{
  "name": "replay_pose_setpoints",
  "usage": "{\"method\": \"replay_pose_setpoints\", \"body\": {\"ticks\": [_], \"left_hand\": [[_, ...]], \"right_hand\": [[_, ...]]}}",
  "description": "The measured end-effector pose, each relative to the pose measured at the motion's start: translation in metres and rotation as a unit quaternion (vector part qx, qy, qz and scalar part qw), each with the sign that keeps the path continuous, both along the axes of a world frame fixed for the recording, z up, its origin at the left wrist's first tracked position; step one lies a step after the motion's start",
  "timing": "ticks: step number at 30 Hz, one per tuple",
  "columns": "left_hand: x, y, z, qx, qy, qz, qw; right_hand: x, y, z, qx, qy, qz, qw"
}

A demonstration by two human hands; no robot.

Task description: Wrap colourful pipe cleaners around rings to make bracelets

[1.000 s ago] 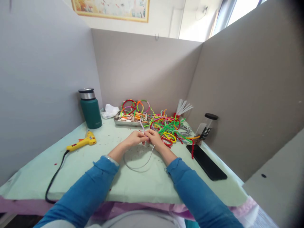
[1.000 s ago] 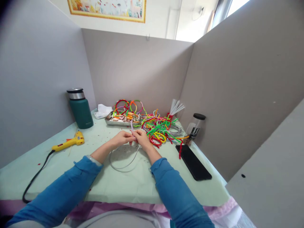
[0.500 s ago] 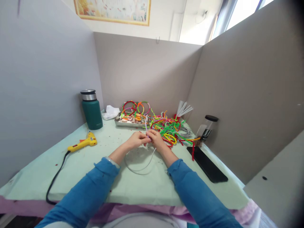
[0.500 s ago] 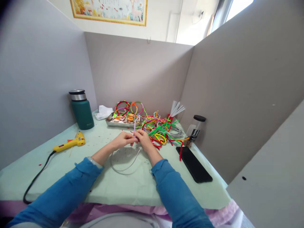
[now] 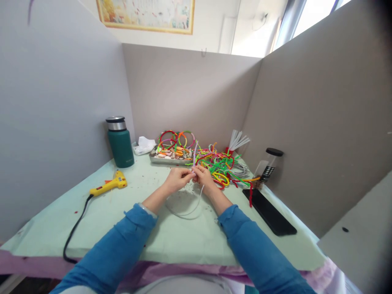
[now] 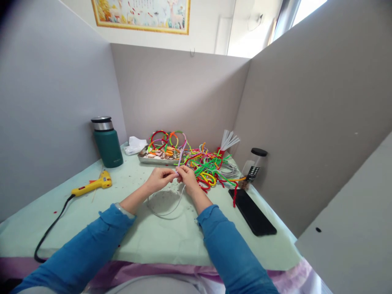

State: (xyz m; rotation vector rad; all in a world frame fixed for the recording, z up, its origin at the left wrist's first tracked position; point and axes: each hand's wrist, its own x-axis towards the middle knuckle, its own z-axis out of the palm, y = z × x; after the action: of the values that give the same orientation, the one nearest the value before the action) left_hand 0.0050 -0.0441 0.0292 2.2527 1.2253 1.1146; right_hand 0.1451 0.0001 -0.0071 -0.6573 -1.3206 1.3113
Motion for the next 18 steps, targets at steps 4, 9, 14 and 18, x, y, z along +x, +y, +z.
{"method": "replay_pose_setpoints", "body": {"ticks": [4, 9, 14, 18], "left_hand": [[0.0009, 0.0017, -0.0041, 0.058, -0.018, 0.039, 0.997], [0.0009, 0.0016, -0.0083, 0.125, 0.017, 0.033, 0.991], [0.0021, 0.0025, -0.0103, 0.139, -0.017, 0.028, 0.99], [0.0027, 0.0008, -0.0073, 0.153, -0.039, 0.028, 0.987]], "right_hand": [[0.0002, 0.0004, 0.0, -0.023, 0.037, 0.007, 0.999], [-0.0026, 0.0038, -0.0039, -0.043, 0.044, 0.016, 0.998], [-0.0042, 0.0031, -0.0037, -0.047, 0.063, 0.017, 0.997], [-0.0042, -0.0022, -0.0004, -0.049, 0.102, 0.053, 0.992]]}}
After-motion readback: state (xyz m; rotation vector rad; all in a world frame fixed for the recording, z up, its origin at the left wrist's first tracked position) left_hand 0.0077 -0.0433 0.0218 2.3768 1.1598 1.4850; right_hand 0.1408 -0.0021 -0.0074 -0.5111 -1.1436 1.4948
